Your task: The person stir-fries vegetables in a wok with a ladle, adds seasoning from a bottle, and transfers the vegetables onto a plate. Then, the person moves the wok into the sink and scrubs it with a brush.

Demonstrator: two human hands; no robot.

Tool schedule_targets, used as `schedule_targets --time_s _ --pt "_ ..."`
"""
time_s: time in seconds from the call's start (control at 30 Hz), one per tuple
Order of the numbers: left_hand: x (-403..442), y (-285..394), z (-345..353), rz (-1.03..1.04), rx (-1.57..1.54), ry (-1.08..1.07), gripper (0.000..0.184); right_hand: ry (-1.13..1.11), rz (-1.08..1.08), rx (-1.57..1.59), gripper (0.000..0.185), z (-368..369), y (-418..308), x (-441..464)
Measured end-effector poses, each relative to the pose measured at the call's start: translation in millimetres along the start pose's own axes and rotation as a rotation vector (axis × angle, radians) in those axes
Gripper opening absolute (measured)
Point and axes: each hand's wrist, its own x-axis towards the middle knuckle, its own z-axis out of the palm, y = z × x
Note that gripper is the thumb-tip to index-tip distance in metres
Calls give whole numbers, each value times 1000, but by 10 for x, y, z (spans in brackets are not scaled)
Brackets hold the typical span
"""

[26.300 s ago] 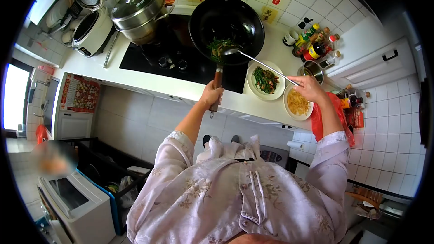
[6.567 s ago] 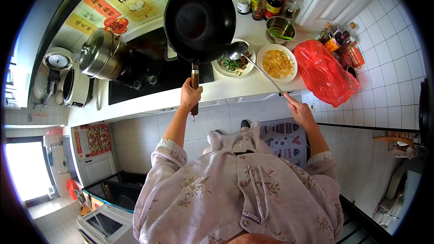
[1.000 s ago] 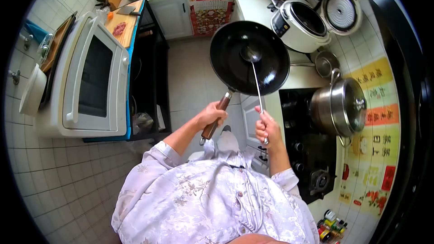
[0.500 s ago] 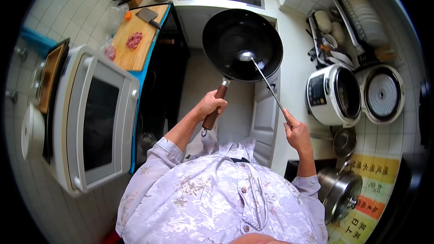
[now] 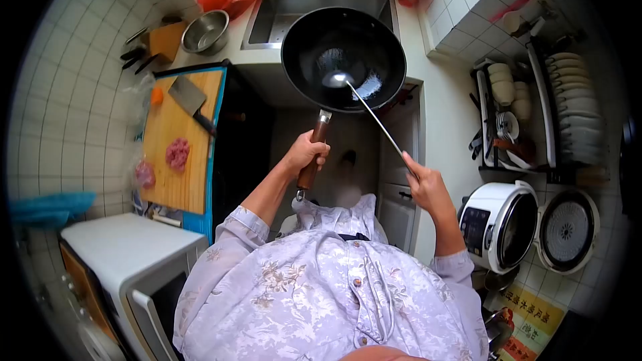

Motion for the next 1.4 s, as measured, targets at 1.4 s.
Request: schedule_targets --time_s 1.4 --pt "2405 1443 -1030 -141 4 -60 23 -306 187 131 62 430 257 3277"
